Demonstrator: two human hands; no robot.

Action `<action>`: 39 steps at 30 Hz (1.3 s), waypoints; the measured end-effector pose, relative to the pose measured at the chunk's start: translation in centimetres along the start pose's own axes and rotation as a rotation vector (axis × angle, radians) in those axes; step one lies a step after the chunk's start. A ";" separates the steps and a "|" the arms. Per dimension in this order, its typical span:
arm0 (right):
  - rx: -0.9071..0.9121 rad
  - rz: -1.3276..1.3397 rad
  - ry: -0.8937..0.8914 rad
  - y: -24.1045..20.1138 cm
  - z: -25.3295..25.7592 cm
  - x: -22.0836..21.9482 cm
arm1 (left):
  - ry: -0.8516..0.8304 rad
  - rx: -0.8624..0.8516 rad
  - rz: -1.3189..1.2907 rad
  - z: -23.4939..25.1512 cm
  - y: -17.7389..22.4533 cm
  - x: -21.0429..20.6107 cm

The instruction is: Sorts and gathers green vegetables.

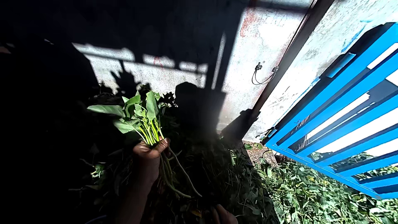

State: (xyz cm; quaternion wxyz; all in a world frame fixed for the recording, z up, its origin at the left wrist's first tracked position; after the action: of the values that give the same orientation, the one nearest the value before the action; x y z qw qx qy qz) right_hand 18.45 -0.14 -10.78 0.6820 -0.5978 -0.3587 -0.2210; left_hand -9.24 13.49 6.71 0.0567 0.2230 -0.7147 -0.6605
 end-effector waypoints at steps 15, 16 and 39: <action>0.306 1.586 -0.173 -12.9 6.5 0.5 | -0.425 0.415 0.031 -2.2 -3.9 -3.6; 0.310 1.598 -0.142 -13.2 6.5 0.5 | -0.414 0.426 0.026 -2.1 -3.9 -3.5; -0.148 0.189 -0.465 6.4 10.4 -5.4 | -0.096 0.042 -0.009 0.3 -0.5 -0.4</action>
State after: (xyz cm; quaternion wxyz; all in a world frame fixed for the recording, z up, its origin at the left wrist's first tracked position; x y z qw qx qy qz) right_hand 17.30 10.46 -18.80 0.5532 -0.7116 -0.4313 -0.0386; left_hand -8.90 13.88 6.27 0.0146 0.1955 -0.7293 -0.6555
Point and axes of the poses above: each hand's wrist, its own z-axis towards the middle knuckle, its own x-axis out of the back of the hand, y = z × x, the point moved 8 cm from there along z, towards the middle knuckle, and after that the axes turned 13 degrees about x, right-handed, at the moved point
